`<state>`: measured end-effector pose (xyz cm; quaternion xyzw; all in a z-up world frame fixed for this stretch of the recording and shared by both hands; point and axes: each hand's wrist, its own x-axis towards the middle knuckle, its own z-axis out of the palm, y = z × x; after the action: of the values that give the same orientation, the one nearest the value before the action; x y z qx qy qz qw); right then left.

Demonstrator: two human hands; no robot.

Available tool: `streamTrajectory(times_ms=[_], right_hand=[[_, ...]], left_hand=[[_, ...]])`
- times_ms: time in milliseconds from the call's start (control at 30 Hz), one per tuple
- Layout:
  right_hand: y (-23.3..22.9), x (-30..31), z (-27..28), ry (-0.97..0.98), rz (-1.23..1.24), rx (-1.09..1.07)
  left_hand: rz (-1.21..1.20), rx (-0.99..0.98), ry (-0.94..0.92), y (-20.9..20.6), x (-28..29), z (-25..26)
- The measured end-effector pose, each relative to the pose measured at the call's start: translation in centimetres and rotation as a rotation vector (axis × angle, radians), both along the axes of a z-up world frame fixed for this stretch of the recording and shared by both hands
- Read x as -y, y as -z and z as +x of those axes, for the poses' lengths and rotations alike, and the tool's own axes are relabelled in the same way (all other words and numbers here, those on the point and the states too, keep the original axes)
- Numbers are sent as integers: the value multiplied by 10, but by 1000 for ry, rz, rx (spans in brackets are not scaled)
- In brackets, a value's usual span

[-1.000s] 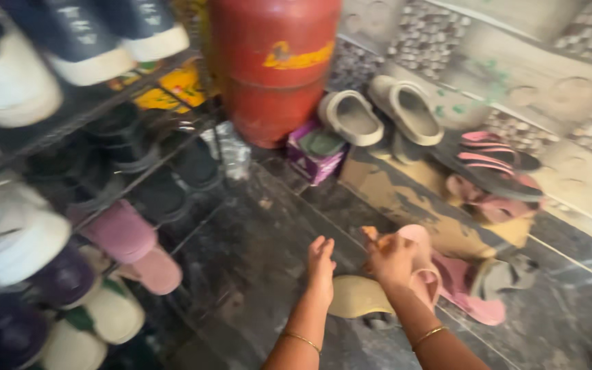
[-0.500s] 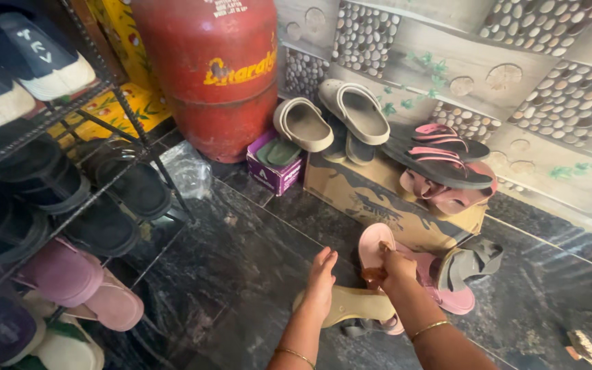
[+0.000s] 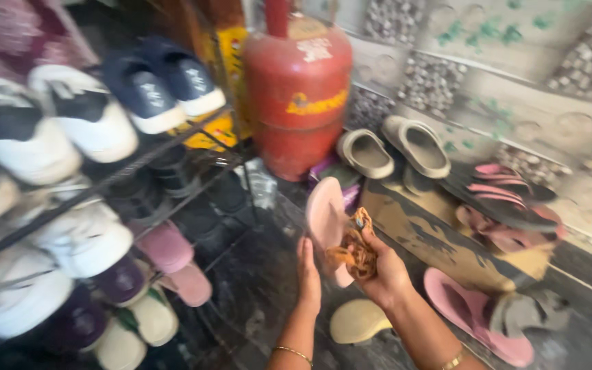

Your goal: The person cleans multiple pairs of shoes using a cloth. They wipe the soles and uppers of flip-flops, slides, and clogs, then place them back on a shoe rack or on a cardboard box.

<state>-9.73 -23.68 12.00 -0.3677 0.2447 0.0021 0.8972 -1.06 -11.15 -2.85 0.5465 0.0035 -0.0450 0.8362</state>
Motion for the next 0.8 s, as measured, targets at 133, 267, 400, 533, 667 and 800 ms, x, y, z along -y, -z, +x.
streamTrajectory(times_ms=[133, 267, 400, 533, 667, 800], right_hand=[[-52, -48, -10, -375, -92, 189], [-99, -51, -7, -545, -511, 102], [-104, -62, 6, -568, -586, 194], [-86, -54, 18, -482, -1599, 43], [-67, -63, 39, -113, -714, 344], [-48, -135, 25, 204, -1721, 776]], left_hand=[[-350, 5, 154, -27, -65, 0], [-412, 60, 315, -63, -105, -31], [-489, -57, 326, -107, -116, -59], [-345, -54, 208, -119, -136, -61], [-233, -50, 217, -84, -149, -64], [-245, 36, 215, -57, -129, -64]])
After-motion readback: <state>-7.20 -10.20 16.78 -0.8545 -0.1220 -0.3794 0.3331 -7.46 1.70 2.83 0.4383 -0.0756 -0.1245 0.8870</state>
